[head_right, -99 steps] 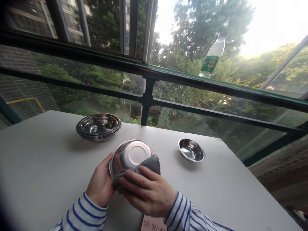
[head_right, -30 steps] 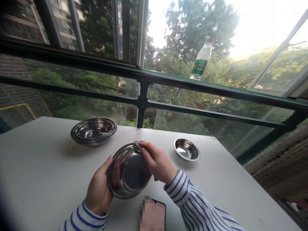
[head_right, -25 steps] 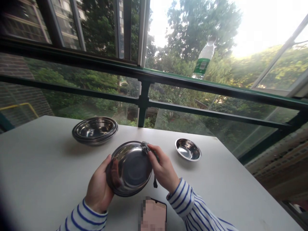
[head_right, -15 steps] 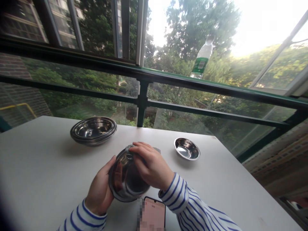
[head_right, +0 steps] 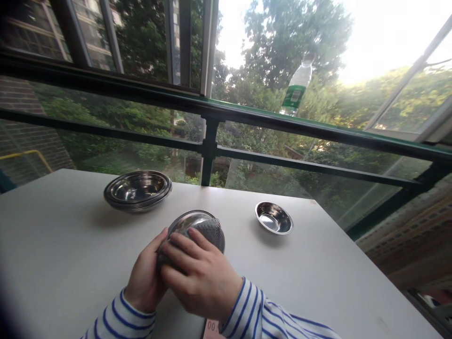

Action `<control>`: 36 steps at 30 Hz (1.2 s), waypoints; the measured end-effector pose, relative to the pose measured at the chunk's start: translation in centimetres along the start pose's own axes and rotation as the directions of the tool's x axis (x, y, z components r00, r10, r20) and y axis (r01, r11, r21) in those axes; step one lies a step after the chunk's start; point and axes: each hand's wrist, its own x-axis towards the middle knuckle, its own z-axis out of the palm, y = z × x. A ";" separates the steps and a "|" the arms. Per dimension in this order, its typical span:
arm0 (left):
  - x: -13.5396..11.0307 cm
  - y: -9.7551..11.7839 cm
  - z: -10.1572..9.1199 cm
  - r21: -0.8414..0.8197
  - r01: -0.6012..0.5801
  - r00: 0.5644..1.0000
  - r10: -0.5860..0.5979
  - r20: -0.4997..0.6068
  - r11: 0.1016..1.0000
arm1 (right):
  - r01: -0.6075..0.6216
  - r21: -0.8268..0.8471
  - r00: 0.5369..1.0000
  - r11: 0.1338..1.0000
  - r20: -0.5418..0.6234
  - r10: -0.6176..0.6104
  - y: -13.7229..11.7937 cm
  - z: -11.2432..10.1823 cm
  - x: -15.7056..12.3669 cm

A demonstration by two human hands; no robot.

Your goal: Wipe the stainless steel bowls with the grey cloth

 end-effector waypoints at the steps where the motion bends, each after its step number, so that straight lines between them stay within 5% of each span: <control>1: 0.0 0.1 0.0 -0.012 0.013 1.000 -0.013 -0.013 1.000 | 0.035 -0.031 0.999 0.999 -0.018 -0.035 -0.1 0.4 -0.2; 10: 0.3 1.0 0.2 -0.090 -0.082 0.989 0.070 -0.127 0.992 | 0.228 -0.164 0.952 0.960 -0.167 -0.255 0.8 1.3 -2.6; 16: 0.8 0.9 0.0 -0.093 -0.120 0.990 0.112 -0.085 0.988 | 0.163 -0.206 0.926 0.965 -0.306 -0.222 1.5 1.5 -4.5; 21: 0.8 0.5 -0.3 -0.092 -0.087 0.992 0.077 -0.104 0.992 | 0.158 -0.195 0.946 0.968 -0.253 -0.205 0.6 1.2 -3.0; 26: 0.4 0.3 -0.2 -0.018 -0.054 0.997 0.053 -0.058 0.998 | -0.066 -0.008 0.994 0.998 -0.088 0.065 0.2 0.1 -0.7; 33: 0.9 -0.3 -0.5 -0.010 -0.140 0.987 0.139 -0.080 0.990 | -0.406 0.290 0.896 0.867 -0.061 0.440 3.9 0.1 -0.2; 36: 0.8 -0.1 -0.4 -0.032 -0.127 0.989 0.124 -0.079 0.991 | -0.393 0.298 0.898 0.870 -0.081 0.433 3.5 0.1 -0.9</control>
